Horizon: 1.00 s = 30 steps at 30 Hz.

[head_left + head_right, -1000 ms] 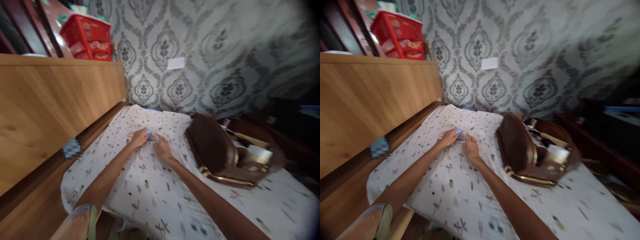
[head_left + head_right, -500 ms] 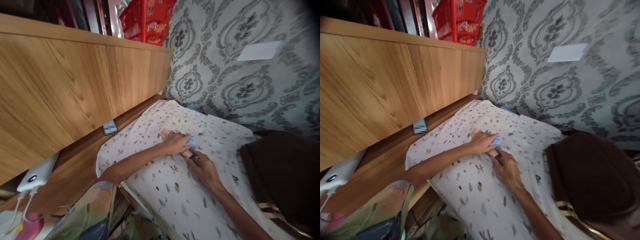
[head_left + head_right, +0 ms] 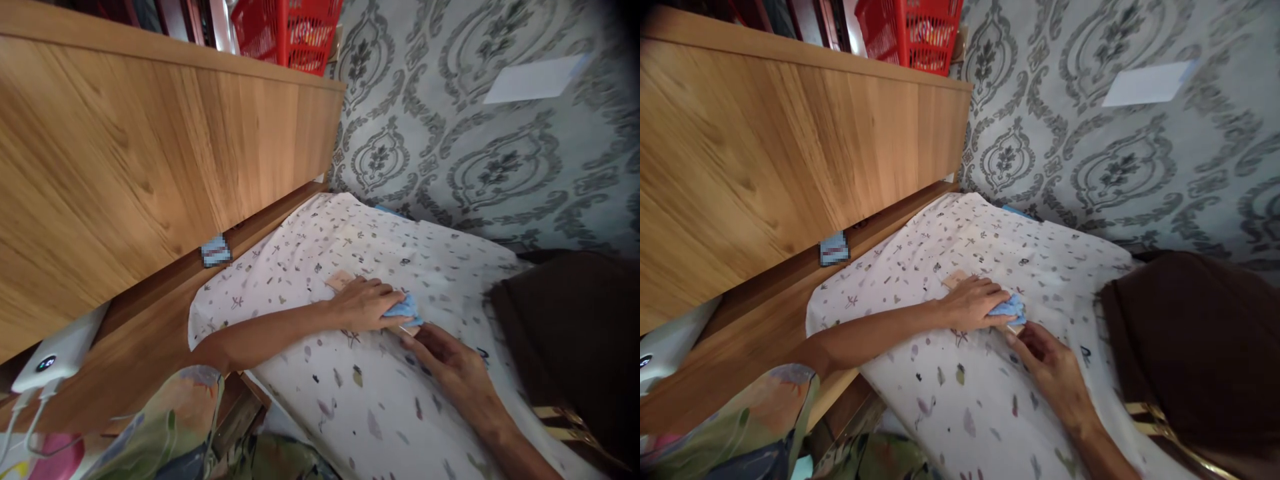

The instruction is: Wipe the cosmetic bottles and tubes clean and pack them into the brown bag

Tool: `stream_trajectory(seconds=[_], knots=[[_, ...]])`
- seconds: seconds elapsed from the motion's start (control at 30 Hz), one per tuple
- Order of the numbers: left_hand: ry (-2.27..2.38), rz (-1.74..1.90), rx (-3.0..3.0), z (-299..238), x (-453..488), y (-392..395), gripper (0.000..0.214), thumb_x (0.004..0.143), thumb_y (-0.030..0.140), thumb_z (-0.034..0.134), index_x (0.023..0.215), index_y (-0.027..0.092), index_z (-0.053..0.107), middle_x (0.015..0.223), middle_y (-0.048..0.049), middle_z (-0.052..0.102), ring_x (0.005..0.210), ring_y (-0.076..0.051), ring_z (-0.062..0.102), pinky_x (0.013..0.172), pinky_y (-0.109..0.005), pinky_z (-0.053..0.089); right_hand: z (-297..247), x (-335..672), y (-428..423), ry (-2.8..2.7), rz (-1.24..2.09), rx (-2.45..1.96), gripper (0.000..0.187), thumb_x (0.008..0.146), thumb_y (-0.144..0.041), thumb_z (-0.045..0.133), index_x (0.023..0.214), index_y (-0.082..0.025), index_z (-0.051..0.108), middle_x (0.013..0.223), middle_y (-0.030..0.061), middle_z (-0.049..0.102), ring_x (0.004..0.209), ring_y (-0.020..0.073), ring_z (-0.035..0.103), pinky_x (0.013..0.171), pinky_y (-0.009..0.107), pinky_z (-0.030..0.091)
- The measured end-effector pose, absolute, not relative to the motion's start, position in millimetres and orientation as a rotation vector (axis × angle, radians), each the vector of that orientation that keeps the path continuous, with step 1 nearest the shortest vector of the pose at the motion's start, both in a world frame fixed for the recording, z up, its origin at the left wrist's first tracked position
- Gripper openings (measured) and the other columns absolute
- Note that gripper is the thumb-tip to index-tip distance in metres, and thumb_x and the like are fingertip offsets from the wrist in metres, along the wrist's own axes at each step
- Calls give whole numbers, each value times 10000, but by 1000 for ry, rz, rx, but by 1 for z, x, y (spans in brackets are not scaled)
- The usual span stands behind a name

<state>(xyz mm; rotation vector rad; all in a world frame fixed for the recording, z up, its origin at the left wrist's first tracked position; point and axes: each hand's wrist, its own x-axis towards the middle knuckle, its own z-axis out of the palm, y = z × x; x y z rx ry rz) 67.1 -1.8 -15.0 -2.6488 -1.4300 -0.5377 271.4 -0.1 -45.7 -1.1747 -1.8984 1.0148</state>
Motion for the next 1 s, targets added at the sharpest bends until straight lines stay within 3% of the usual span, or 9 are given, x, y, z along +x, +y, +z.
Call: stream_trajectory(seconds=[0.17,0.37,0.57,0.77,0.9,1.0], knots=[[-1368,-633,-2631,-23,66,-1,436,1025,472,463,1201,110,631,1169,-162,661,1127,-271,604,965,-390,488,-52,271,-2,-1838,959,-1226,569,672,-699,714,954,-204,708,722,40,707,628,213,662,586,305,545],[-1535,-703,-2662,-22,57,-1,414,1028,394,478,1367,156,458,1280,-151,650,1194,-271,586,999,-403,462,-45,277,-9,-1911,886,-1256,603,733,-672,659,1073,-178,726,764,58,738,626,215,673,577,296,545],[-1631,-677,-2643,-22,44,7,281,1031,371,454,1236,183,488,1222,-123,673,1101,-274,603,969,-427,458,-48,289,-10,-1873,879,-1296,640,710,-680,678,1116,-187,727,737,52,738,623,224,690,606,310,567],[-1664,-712,-2534,-27,34,13,219,1036,347,428,1195,209,488,1146,-96,674,1046,-263,617,901,-403,463,-48,294,-5,-1767,1098,-1341,709,643,-658,764,1173,-191,695,767,64,765,685,254,735,590,312,571],[-1776,-693,-2464,-27,27,15,198,1041,345,402,1151,203,486,1059,-108,663,993,-267,614,830,-387,477,-46,293,-5,-1581,1266,-1274,722,576,-645,839,1125,-199,700,928,101,779,702,258,754,538,295,578],[-1849,-689,-2451,-27,24,17,196,1041,330,400,1162,196,478,1069,-117,654,995,-266,607,820,-382,489,-45,291,-5,-1529,1311,-1250,713,553,-638,875,1091,-196,720,894,100,773,662,238,741,562,305,604]])
